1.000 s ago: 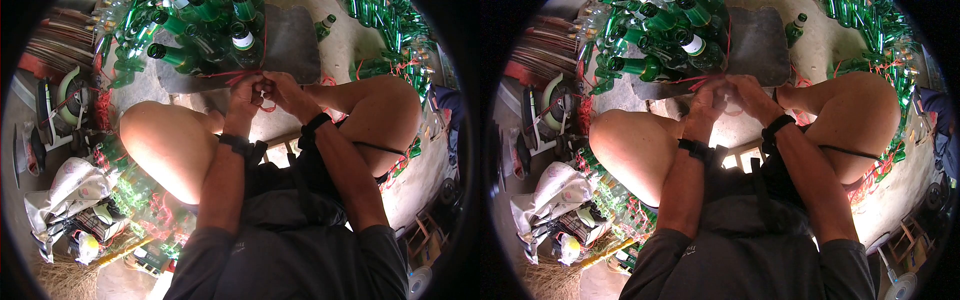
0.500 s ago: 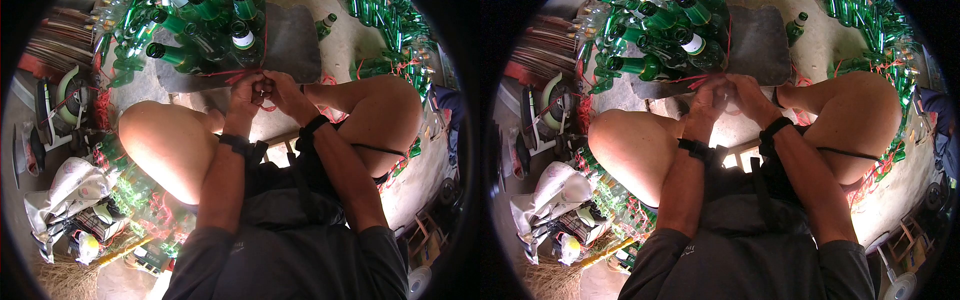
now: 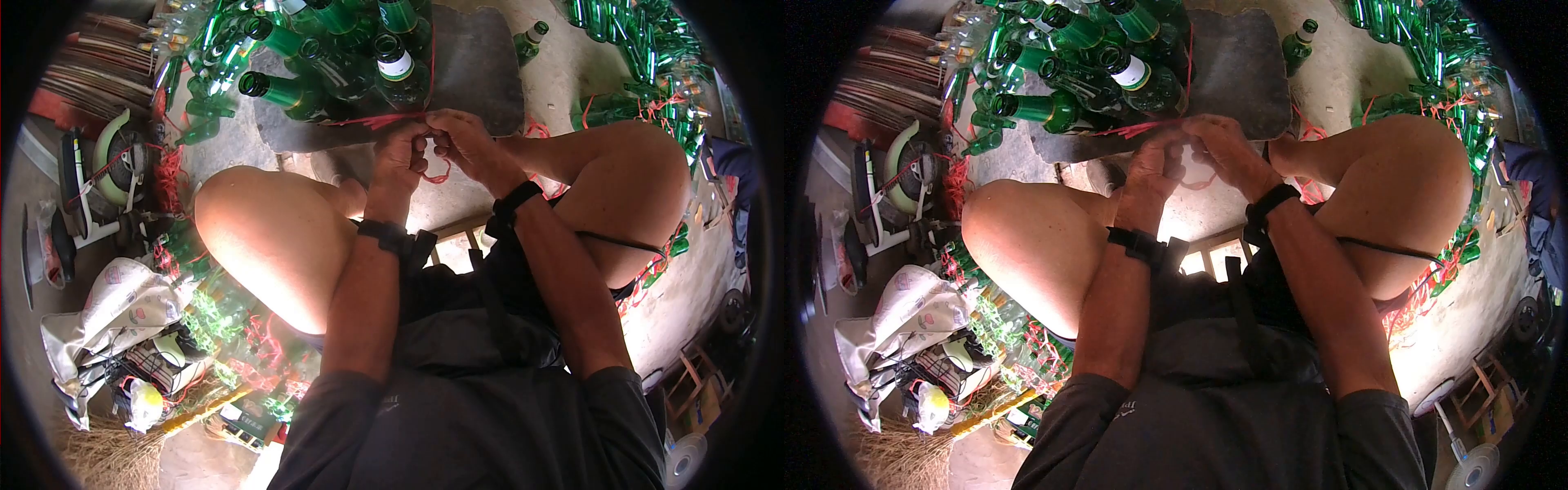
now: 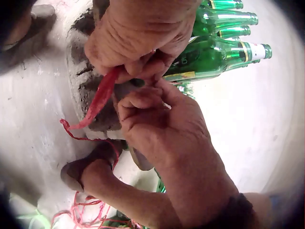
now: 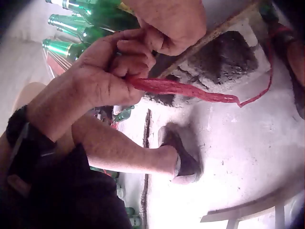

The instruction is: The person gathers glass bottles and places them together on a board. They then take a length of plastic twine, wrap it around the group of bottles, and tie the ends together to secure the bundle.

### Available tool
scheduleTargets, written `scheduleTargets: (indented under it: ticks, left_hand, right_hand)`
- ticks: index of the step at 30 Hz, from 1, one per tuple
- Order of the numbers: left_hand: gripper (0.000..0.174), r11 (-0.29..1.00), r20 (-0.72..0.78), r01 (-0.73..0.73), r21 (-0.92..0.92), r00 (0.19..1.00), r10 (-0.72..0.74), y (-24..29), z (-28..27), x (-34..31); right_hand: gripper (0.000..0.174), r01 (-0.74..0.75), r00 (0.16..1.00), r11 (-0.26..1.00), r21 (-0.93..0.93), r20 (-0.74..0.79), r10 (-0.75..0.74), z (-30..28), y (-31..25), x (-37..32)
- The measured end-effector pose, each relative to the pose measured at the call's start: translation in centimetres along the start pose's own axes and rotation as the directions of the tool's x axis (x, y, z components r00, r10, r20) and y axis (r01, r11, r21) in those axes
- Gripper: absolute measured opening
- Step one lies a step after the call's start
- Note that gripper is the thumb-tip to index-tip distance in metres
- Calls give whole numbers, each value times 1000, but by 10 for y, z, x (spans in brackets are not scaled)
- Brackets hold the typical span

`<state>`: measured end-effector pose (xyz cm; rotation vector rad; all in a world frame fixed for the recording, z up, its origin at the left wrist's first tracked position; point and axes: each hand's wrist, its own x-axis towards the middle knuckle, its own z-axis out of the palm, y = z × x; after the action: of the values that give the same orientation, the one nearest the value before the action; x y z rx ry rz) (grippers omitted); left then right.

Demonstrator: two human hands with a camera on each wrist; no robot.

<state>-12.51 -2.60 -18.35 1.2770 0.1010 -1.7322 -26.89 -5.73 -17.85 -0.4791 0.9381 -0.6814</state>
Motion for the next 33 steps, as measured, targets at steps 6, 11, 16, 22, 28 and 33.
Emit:
scheduleTargets:
  ticks: [6,11,16,22,28,33]
  left_hand:
    - [21,985,-93,-142,97,984,151,2,17,-21]
    - [19,974,-115,-191,125,972,206,-2,20,-25]
    - [18,968,-77,-229,101,968,237,-7,16,-25]
    - [10,965,-108,-231,121,964,245,-5,19,-28]
    - [9,976,-107,-208,58,971,213,-5,18,-26]
    - [9,976,-86,-201,80,974,207,-3,18,-27]
  right_hand:
    - [11,40,997,999,-24,-61,-41,5,1,0]
    - [9,24,992,985,-169,-115,-44,10,-4,0]
    - [11,-55,998,998,-44,-23,54,-2,-6,7]
    - [4,-75,988,997,-9,138,76,-23,4,19]
    - [9,126,976,986,-114,191,-103,-35,20,28]
    - [22,298,940,916,-268,251,-232,-44,32,29]
